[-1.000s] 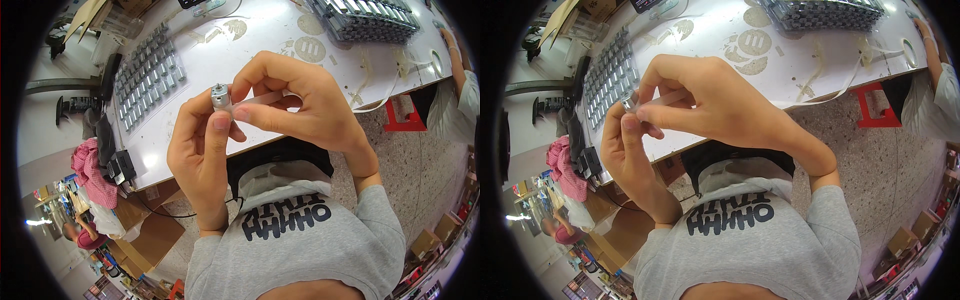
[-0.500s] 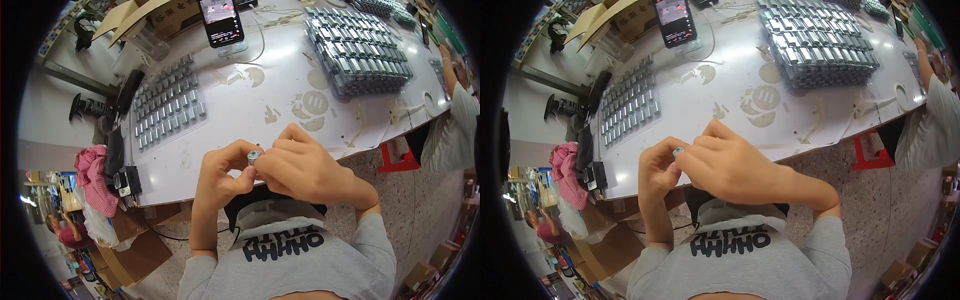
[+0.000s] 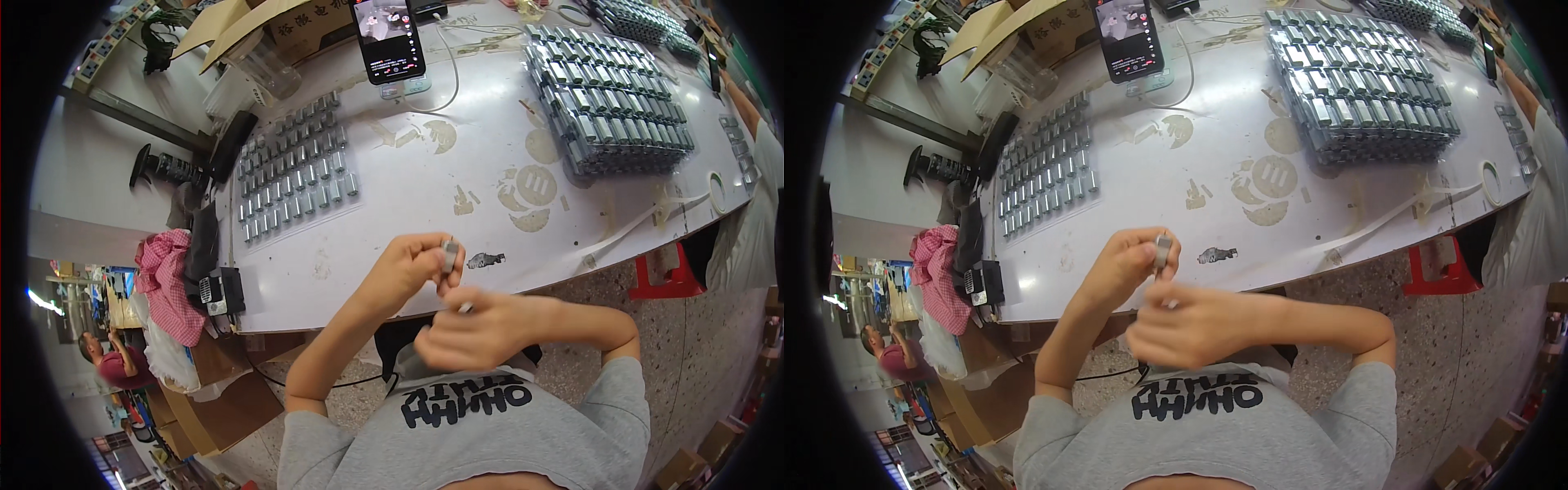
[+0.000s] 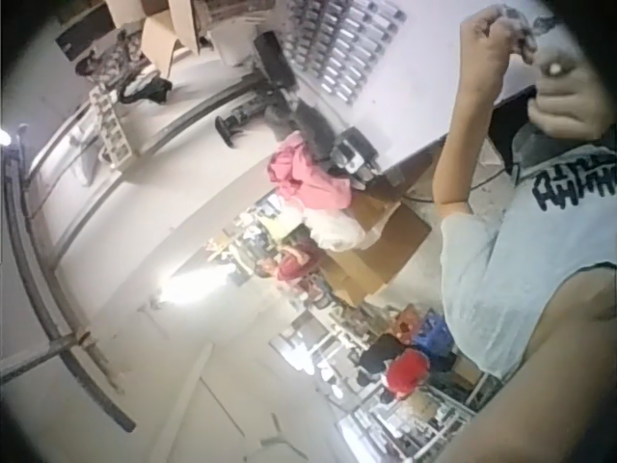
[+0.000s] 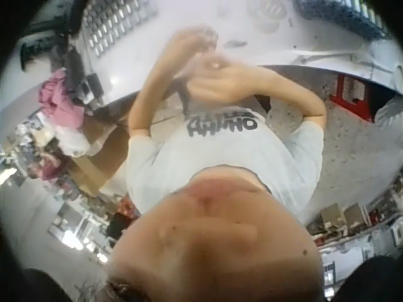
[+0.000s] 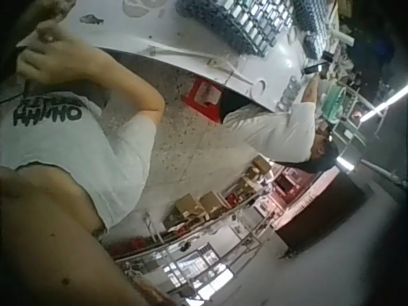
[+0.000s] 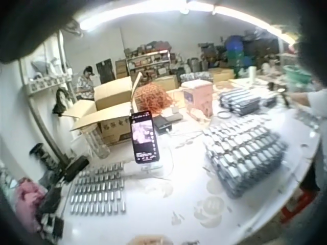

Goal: The person repeatedly picks up small cylindrical metal components from a table and wraps them individually with a white strip of material. The person handles the components one at a time, rotating them to apply the strip, and places the wrapped items back onto the table in a row.

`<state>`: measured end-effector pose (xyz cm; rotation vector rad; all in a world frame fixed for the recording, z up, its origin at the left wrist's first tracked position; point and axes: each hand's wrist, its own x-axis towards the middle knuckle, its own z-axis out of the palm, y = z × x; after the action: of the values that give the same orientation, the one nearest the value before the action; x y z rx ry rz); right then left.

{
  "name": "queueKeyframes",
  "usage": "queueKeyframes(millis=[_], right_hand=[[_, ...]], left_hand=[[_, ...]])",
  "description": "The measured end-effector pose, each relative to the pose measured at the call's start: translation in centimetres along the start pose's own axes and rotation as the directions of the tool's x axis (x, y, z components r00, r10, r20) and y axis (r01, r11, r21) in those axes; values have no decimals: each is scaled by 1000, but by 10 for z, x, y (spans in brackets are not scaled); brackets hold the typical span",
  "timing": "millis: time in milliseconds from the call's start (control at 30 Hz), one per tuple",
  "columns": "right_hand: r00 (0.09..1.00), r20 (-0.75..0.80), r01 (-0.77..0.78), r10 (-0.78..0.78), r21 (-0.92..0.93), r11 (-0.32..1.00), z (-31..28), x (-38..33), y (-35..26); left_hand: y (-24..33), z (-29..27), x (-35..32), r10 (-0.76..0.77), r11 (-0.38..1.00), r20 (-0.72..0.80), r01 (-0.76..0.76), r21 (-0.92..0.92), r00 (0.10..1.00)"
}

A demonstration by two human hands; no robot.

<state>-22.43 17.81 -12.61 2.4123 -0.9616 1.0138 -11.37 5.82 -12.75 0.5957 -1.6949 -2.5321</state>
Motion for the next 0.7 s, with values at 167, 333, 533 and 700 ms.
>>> queueKeyframes(millis=[167,333,533,700], right_hand=[[953,-192,-219,234,93,971,-1,-6,14],[808,-264,-447,526,306,841,-4,-13,20],[746,-196,-528,637,408,745,0,-23,20],[702,-143,-581,698,451,677,-4,-26,26]], left_hand=[[49,-15,28,333,857,-146,-234,459,932],[106,-76,84,734,246,-141,-66,967,664],[112,-119,140,650,67,-97,71,995,754],[137,-124,159,870,55,-74,53,997,488]])
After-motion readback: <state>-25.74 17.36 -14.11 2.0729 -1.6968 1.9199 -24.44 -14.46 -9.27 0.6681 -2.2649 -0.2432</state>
